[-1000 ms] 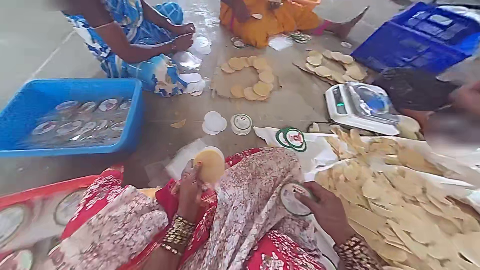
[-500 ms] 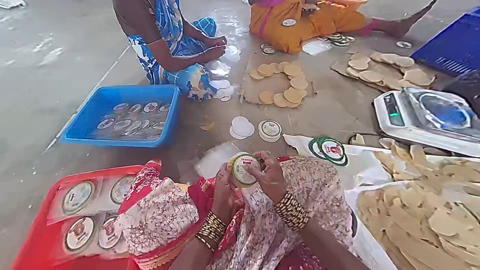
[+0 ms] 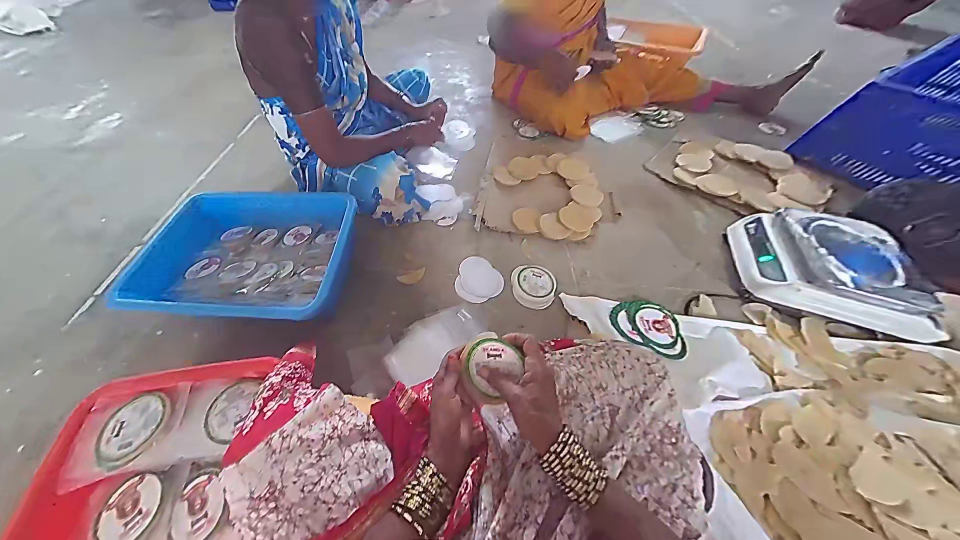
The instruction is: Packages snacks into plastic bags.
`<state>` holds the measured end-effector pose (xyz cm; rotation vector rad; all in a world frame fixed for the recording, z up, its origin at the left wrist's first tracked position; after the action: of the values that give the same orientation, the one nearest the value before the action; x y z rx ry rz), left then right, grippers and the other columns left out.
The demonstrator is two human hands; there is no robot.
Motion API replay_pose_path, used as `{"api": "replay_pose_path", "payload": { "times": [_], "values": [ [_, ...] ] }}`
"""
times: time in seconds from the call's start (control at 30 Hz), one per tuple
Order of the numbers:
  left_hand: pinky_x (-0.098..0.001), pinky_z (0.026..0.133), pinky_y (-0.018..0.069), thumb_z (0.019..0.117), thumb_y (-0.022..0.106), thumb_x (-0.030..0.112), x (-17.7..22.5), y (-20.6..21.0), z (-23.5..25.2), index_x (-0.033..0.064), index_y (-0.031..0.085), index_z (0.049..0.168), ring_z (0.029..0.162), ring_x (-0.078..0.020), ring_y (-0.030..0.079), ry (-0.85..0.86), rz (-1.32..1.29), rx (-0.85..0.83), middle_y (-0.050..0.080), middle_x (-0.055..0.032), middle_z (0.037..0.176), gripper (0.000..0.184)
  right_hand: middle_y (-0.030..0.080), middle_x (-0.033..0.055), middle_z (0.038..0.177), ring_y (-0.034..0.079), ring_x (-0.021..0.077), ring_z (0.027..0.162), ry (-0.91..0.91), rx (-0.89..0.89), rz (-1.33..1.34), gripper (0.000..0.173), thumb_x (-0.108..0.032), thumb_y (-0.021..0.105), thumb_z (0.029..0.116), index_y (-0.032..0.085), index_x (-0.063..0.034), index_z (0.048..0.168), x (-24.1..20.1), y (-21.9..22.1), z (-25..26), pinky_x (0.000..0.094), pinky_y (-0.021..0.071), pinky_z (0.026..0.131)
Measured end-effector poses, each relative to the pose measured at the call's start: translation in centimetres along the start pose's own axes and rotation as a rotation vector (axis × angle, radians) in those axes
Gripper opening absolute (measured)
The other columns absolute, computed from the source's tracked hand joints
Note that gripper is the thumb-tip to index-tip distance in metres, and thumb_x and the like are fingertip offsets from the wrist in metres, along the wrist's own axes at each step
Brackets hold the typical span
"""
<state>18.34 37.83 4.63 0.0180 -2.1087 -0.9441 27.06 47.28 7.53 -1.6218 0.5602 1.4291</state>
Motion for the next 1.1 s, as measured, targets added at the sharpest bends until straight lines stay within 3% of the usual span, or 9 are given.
{"api": "replay_pose_path", "payload": {
  "times": [0.17,0.3,0.47,0.57,0.67,0.73,0.8,0.93,1.1],
  "values": [
    [-0.0381,0.092,0.0581,0.1128,0.03,0.019,-1.3,-0.3,0.2,-0.0003,0.056,0.128,0.104,-0.0208,0.069,-0.012,-0.09,0.06,0.069,-0.0132,0.115,0.036,0.069,0.0139,0.112,0.069,0.0227,0.098,0.251,-0.077,0.04,0.072,-0.019,0.088,0.0709,0.054,-0.0046,0.133,1.5,0.1,-0.2,0.0438,0.0579,0.087],
    [-0.0372,0.092,0.0578,0.1129,0.029,0.019,-1.9,-0.7,0.6,-0.0001,0.057,0.127,0.103,-0.0188,0.069,0.042,-0.041,0.071,0.069,-0.0113,0.113,0.037,0.064,0.0189,0.12,0.068,0.0242,0.102,0.383,-0.026,0.299,0.091,-0.006,0.088,0.0622,0.045,-0.0032,0.143,2.6,0.5,-0.3,0.0408,0.0589,0.086],
    [-0.0362,0.09,0.058,0.1126,0.023,0.02,-0.6,-1.2,1.3,-0.0033,0.05,0.133,0.103,-0.0198,0.07,0.16,0.03,0.167,0.069,-0.0128,0.115,0.042,0.067,0.0212,0.115,0.07,0.0285,0.096,0.681,0.021,0.563,0.066,0.004,0.078,0.082,0.046,-0.0006,0.14,2.6,0.1,0.3,0.0443,0.0599,0.08],
    [-0.0388,0.084,0.0561,0.1135,0.022,0.026,0.5,-2.1,1.6,-0.0036,0.051,0.135,0.097,-0.022,0.069,0.152,0.098,0.319,0.068,-0.0162,0.115,0.047,0.072,0.0178,0.101,0.073,0.0247,0.086,0.496,0.051,0.6,0.053,0.01,0.076,0.0748,0.059,0.0035,0.124,2.9,-0.4,2.1,0.0409,0.0626,0.076],
    [-0.0383,0.084,0.0556,0.1132,0.022,0.025,0.9,-2.4,1.6,-0.005,0.051,0.134,0.095,-0.0208,0.068,0.151,0.153,0.314,0.066,-0.0161,0.113,0.046,0.075,0.0148,0.096,0.073,0.0221,0.088,0.248,0.02,0.187,0.037,0.0,0.083,0.0736,0.07,0.0033,0.108,4.4,-1.0,4.7,0.039,0.0617,0.081],
    [-0.0351,0.079,0.0567,0.1123,0.028,0.021,0.8,-2.1,1.9,-0.0041,0.055,0.128,0.088,-0.018,0.068,0.158,0.157,0.276,0.068,-0.0123,0.106,0.039,0.072,0.0211,0.113,0.069,0.034,0.109,0.174,-0.197,-0.406,0.038,-0.019,0.08,0.0873,0.072,0.0007,0.119,5.8,-1.1,6.6,0.0516,0.052,0.1],
    [-0.0312,0.074,0.0579,0.1111,0.034,0.016,0.5,-2.0,2.2,-0.0022,0.058,0.12,0.081,-0.0154,0.069,0.162,0.152,0.241,0.07,-0.0086,0.098,0.032,0.067,0.0208,0.128,0.062,0.0392,0.123,0.243,-0.429,-0.811,0.043,-0.025,0.07,0.0953,0.065,-0.0082,0.135,7.0,-0.5,7.9,0.0572,0.0462,0.107],
    [-0.0264,0.069,0.0578,0.1035,0.05,0.002,0.3,-1.6,2.1,-0.0027,0.06,0.113,0.073,-0.0102,0.067,0.175,0.208,0.18,0.068,-0.0046,0.091,0.015,0.069,0.0215,0.126,0.065,0.0408,0.12,0.222,-0.364,-0.821,0.046,-0.025,0.064,0.1,0.06,-0.0091,0.143,5.6,-0.6,8.3,0.0583,0.0474,0.104],
    [-0.0237,0.062,0.0548,0.0966,0.057,-0.003,-0.2,-1.5,2.1,-0.0023,0.061,0.104,0.063,-0.0061,0.06,0.203,0.283,0.133,0.065,-0.0018,0.082,0.009,0.071,0.0202,0.119,0.067,0.0376,0.113,0.186,-0.229,-0.558,0.04,-0.025,0.071,0.0946,0.069,-0.0045,0.129,7.1,-1.2,8.3,0.0582,0.0496,0.101]
  ]
}}
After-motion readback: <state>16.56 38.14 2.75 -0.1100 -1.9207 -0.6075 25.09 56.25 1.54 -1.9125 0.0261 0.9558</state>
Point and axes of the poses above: each hand's wrist, its own z-axis towards the middle knuckle, its own y-axis out of the palm, x = y × z, the point moved 3 cm from there along z, towards the middle knuckle
